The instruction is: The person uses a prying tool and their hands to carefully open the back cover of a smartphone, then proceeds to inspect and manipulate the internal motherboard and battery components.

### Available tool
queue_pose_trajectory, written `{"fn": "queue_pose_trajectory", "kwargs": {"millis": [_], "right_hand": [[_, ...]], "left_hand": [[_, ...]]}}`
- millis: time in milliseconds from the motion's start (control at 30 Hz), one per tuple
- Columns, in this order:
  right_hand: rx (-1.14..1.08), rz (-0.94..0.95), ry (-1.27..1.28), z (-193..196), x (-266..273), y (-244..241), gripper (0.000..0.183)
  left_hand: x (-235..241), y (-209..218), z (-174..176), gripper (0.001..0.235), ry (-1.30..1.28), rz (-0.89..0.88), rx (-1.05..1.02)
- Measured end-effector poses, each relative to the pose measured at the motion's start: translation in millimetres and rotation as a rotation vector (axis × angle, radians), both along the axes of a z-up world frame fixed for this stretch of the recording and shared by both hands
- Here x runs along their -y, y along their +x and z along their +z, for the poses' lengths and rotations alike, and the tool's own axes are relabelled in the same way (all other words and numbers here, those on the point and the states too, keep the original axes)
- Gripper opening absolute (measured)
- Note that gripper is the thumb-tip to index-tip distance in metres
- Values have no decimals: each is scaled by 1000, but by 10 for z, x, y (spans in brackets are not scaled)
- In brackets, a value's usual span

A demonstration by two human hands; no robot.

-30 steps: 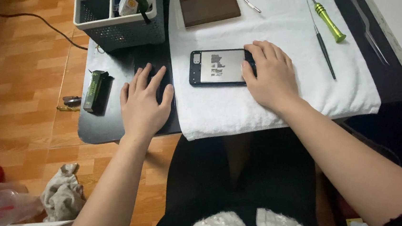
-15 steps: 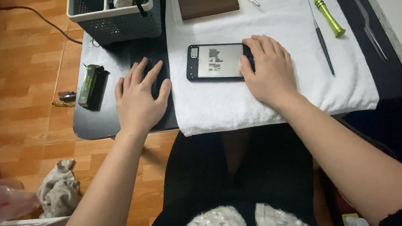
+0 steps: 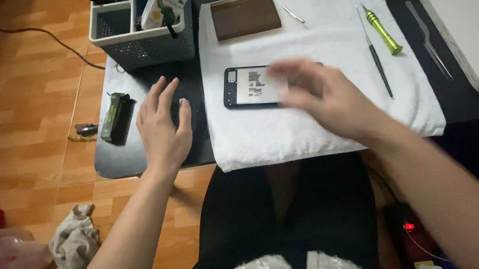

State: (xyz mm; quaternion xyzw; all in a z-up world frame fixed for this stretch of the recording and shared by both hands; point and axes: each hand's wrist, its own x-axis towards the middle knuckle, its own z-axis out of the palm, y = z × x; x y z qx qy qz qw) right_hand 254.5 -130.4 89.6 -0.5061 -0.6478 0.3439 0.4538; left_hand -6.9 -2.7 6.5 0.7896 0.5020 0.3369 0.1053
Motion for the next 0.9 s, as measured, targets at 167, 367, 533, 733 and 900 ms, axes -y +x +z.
{"fn": "queue_pose_trajectory", "kwargs": {"millis": [167,367,533,733,900], "right_hand": [[128,132,-32,194,122,-132,58],[360,318,-7,615,105,-257,47],[609,368,45,1009,170,-118,39],[827,495,7,1052,48,-45,30],[996,608,-54,1312,456,-216,24]], "left_hand": [[-71,206,107,41,190,-177,22],[-151,714,252,60,-7,-458,-28],[-187,1189,318,83,-119,-545,-308],[-181,1340,442,110,-286,-563,-532],[-233,1359,500,108,-292,-582,-556]]}}
